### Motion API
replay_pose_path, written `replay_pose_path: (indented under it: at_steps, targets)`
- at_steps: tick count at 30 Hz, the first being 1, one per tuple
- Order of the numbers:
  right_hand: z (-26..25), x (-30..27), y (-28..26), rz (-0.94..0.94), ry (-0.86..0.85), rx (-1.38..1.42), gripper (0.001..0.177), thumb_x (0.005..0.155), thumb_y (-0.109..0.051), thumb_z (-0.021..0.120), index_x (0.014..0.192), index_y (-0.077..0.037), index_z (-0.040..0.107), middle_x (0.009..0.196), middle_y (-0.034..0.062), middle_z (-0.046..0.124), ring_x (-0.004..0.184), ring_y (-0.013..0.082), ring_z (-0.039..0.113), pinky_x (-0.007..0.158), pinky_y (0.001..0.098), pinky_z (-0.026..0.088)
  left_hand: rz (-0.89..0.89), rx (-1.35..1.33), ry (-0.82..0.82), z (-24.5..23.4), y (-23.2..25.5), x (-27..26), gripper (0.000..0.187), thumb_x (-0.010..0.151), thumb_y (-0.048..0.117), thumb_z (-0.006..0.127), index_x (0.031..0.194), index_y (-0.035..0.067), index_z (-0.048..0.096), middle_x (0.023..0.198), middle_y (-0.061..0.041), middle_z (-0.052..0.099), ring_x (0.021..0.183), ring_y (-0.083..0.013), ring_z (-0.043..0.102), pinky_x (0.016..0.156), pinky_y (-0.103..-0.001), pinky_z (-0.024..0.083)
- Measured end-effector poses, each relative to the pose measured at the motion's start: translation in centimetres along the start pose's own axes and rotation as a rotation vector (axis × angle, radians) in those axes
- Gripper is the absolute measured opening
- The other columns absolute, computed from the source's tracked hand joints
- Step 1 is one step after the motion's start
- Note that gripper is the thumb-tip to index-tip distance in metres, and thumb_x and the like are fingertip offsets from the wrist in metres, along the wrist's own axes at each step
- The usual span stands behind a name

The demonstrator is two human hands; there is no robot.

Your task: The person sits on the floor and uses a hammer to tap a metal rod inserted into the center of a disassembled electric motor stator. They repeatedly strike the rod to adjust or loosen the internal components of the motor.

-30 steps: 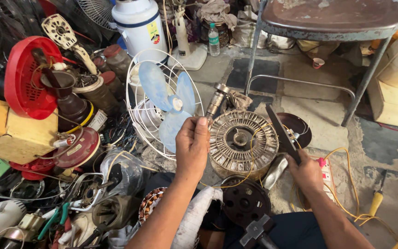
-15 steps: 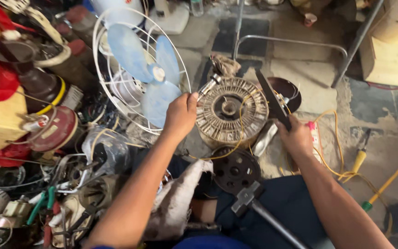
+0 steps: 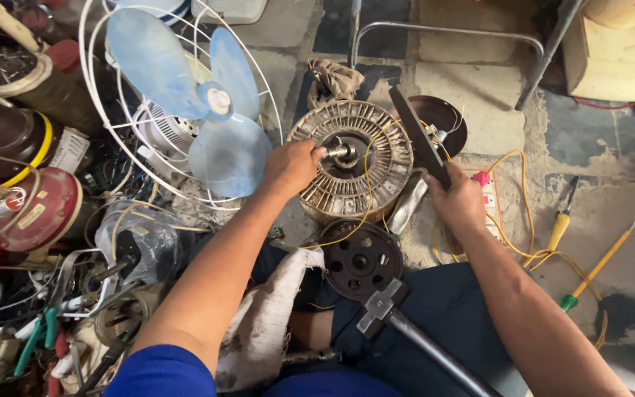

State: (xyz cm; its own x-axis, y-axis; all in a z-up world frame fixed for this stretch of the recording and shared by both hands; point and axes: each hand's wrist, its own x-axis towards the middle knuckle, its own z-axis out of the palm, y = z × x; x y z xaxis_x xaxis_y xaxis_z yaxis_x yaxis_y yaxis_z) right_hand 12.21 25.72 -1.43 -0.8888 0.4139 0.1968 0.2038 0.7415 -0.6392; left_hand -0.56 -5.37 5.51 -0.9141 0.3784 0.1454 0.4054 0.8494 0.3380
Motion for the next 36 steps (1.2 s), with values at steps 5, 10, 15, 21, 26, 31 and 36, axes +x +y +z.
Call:
replay_pose_path:
  at_steps: [5,10,15,21,26,31,36]
  targets:
    - [-0.5,-0.2,-0.6,0.031,-0.051,-0.007,0.061,0.092,-0.043,0.075,0.136,-0.002,0.064,0.08,0.0257,0.072,0.079,0.0395,0.074,0.074,0.0482,0.057,-0.045,-0.014,-0.082,0.0,-0.3,1.0,0.032,0.099,0.04,0.059,0.098,0.012,0.074,0.092,-0.016,0.073,0.089,-0.0396,0.07,0.078,-0.053,0.053]
    - [-0.2,0.0,-0.3,0.001,-0.038,0.006,0.06,0.092,-0.042,0.075,0.135,-0.001,0.065,0.084,0.0262,0.072,0.081,0.0399,0.074,0.075,0.0479,0.057,-0.049,0.022,-0.054,0.0,-0.7,1.2,0.032,0.1,0.04,0.061,0.095,0.011,0.073,0.091,-0.017,0.073,0.087,-0.0399,0.069,0.076,-0.054,0.052]
    - [0.1,0.0,0.1,-0.086,0.006,0.014,0.06,0.093,-0.042,0.076,0.133,0.001,0.065,0.088,0.0252,0.072,0.08,0.0389,0.074,0.074,0.0467,0.057,-0.007,-0.033,0.015,0.3,-0.7,0.5,0.031,0.1,0.039,0.063,0.093,0.01,0.072,0.089,-0.017,0.073,0.086,-0.0411,0.069,0.075,-0.054,0.052]
    - [-0.1,-0.1,-0.1,-0.023,-0.029,0.007,0.06,0.092,-0.042,0.076,0.134,-0.001,0.065,0.077,0.0227,0.071,0.073,0.0371,0.073,0.069,0.0462,0.056,0.069,-0.065,0.08,0.8,-0.5,0.6,0.032,0.1,0.038,0.062,0.092,0.008,0.071,0.089,-0.018,0.072,0.085,-0.0417,0.069,0.074,-0.054,0.052]
    - [-0.1,-0.1,-0.2,-0.027,-0.027,0.016,0.059,0.093,-0.041,0.077,0.133,-0.001,0.065,0.077,0.0221,0.071,0.072,0.0368,0.073,0.067,0.0461,0.056,0.035,-0.065,0.062,0.9,0.0,1.2,0.033,0.099,0.039,0.062,0.09,0.008,0.071,0.089,-0.018,0.071,0.086,-0.0418,0.068,0.075,-0.054,0.052]
    - [-0.3,-0.2,-0.2,-0.033,-0.025,0.025,0.056,0.093,-0.039,0.077,0.133,-0.002,0.066,0.077,0.0219,0.071,0.073,0.0363,0.073,0.068,0.0455,0.056,0.001,-0.063,0.002,0.7,0.4,1.3,0.035,0.101,0.039,0.061,0.091,0.006,0.07,0.088,-0.018,0.071,0.085,-0.04,0.07,0.076,-0.053,0.052]
    - [-0.3,-0.2,-0.6,0.0,-0.055,0.02,0.057,0.093,-0.041,0.076,0.133,-0.003,0.065,0.077,0.0232,0.071,0.074,0.0366,0.074,0.069,0.0464,0.056,-0.008,-0.087,0.008,0.4,0.3,1.1,0.034,0.1,0.038,0.061,0.092,0.006,0.07,0.087,-0.019,0.071,0.083,-0.0408,0.069,0.074,-0.054,0.052]
